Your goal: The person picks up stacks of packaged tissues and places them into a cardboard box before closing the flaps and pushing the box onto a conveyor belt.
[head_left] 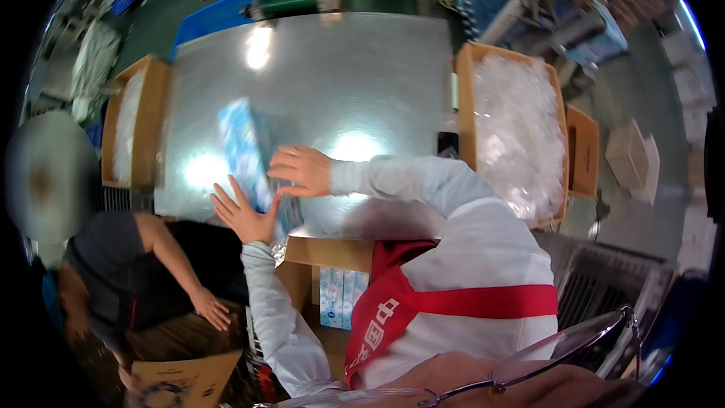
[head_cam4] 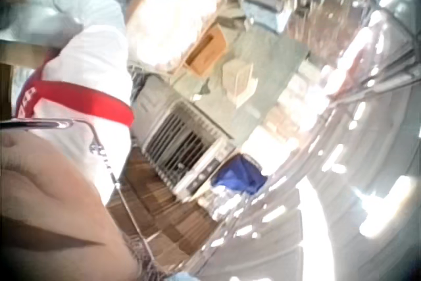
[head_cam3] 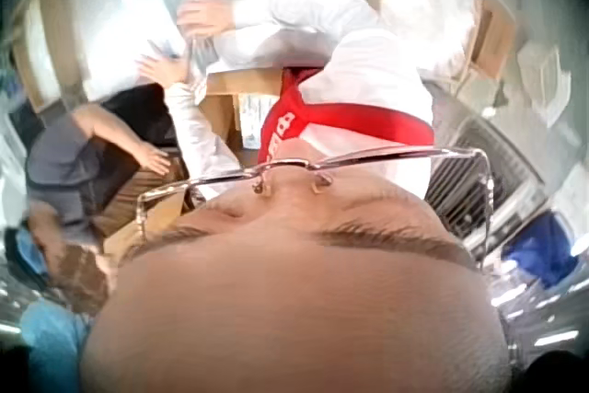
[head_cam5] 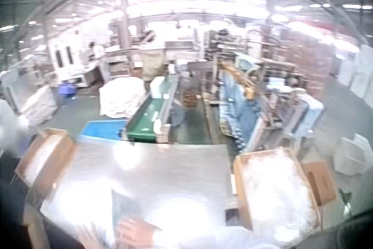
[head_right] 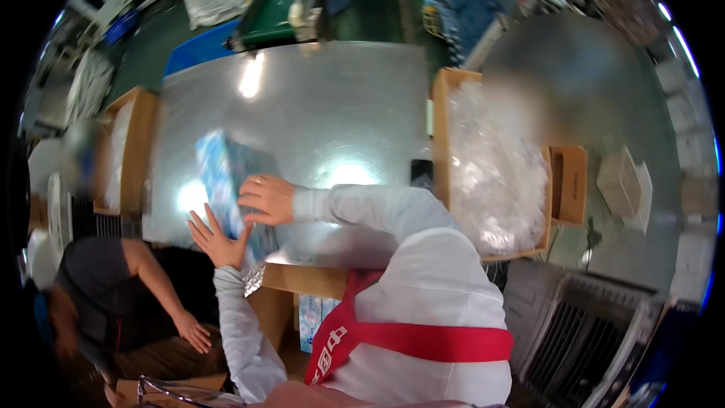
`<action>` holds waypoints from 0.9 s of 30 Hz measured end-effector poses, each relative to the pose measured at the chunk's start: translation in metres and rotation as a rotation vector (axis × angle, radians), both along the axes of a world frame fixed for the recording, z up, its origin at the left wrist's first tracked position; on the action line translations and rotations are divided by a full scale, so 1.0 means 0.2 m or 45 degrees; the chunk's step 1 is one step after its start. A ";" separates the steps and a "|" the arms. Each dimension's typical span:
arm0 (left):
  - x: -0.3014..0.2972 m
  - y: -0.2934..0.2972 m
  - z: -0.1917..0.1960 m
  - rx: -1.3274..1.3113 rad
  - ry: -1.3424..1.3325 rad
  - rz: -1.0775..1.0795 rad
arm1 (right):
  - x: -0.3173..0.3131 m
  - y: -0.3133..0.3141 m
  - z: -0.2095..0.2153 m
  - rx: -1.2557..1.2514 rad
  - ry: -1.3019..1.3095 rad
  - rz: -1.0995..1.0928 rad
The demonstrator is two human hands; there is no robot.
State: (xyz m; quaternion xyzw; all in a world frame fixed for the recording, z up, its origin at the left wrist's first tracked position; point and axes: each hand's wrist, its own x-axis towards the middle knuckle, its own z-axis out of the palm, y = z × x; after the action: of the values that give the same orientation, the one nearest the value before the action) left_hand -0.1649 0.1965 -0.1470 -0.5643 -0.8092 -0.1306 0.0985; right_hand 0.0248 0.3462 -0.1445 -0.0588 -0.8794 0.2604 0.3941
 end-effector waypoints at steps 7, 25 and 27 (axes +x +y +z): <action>0.05 0.09 -0.11 -0.167 -0.249 -0.104 | 1.55 0.07 -0.30 -0.424 -0.012 -1.495; 0.41 -1.54 0.26 0.366 -0.794 -0.399 | 2.61 0.26 -1.02 -1.595 0.644 -1.616; 0.43 -1.85 0.05 0.323 -0.747 -0.236 | 2.77 0.27 -0.95 -1.416 0.625 -1.562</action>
State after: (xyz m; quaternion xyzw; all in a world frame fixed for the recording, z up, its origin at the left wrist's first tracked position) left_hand -0.0796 -0.1732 -0.1375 -0.5571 -0.7256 -0.3956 -0.0815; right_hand 0.5792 0.4000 -0.3337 -0.6496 -0.3272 0.3996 0.5580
